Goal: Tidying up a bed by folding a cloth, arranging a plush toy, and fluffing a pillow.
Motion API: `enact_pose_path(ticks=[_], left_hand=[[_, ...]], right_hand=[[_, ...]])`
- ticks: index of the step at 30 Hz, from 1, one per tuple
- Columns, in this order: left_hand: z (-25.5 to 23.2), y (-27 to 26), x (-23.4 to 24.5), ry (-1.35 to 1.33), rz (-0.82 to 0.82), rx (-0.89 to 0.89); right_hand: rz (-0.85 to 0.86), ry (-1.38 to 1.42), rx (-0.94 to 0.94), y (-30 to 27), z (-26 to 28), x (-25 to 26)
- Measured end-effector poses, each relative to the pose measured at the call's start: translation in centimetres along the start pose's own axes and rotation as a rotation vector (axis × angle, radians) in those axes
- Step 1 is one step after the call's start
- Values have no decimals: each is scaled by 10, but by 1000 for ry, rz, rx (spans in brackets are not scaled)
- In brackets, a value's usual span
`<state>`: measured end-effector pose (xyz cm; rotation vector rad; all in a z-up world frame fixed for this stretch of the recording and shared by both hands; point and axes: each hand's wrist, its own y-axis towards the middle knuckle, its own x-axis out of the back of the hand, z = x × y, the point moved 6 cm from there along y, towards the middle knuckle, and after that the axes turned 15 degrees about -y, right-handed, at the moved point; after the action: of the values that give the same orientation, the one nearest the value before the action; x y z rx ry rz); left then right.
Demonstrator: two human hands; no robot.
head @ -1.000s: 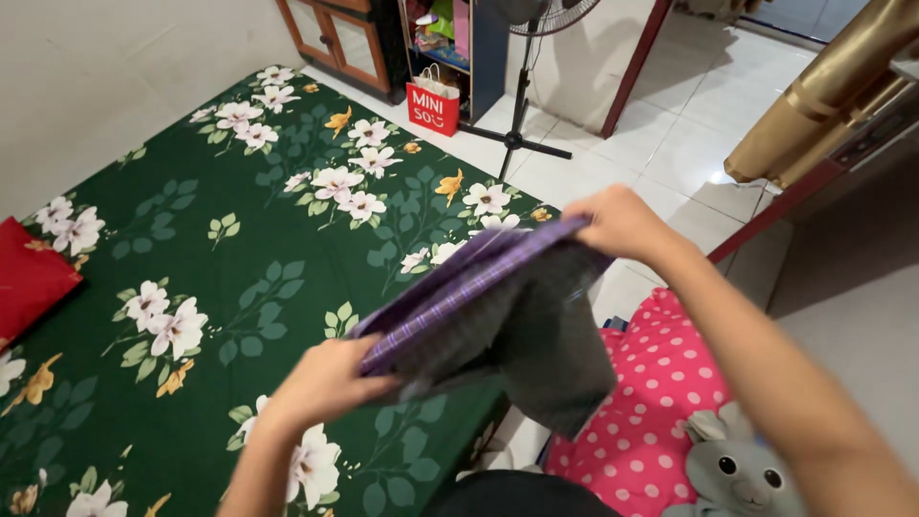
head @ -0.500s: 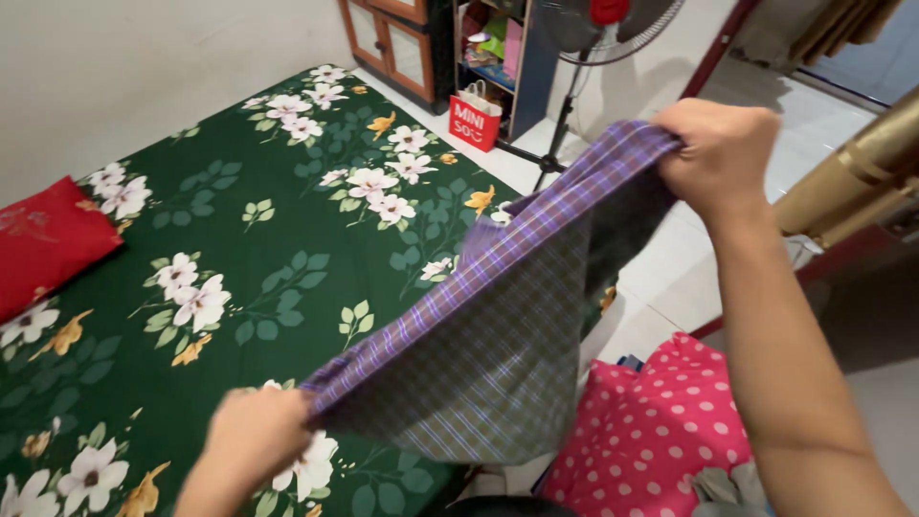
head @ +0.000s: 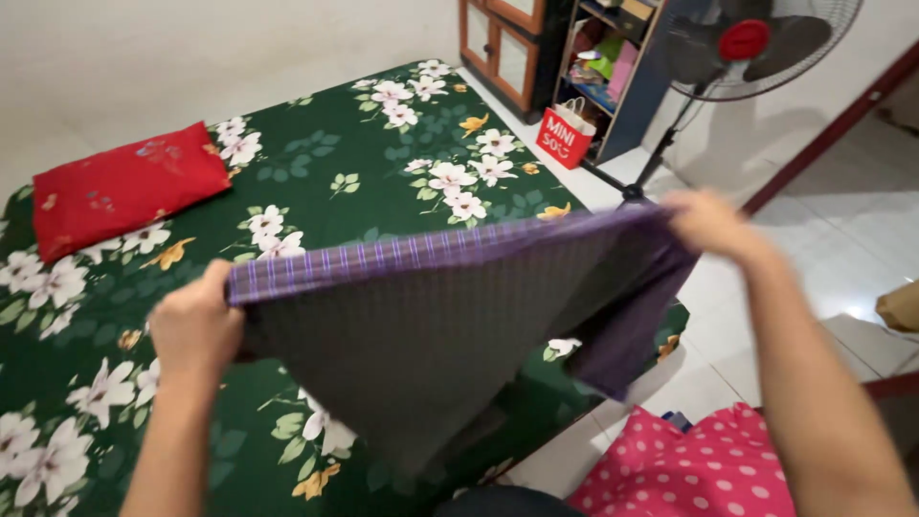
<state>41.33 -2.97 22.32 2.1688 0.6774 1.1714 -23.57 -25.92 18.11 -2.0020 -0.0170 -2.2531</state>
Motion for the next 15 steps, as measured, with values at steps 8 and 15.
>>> enact_pose_path(ticks=[8,15], left_hand=[[51,-2,59,183,-418,-53],[137,-43,-8,330,139,366]], right_hand=[[-1190,72,192,-81,71,123],[-643,-629,270,-11,38,53]])
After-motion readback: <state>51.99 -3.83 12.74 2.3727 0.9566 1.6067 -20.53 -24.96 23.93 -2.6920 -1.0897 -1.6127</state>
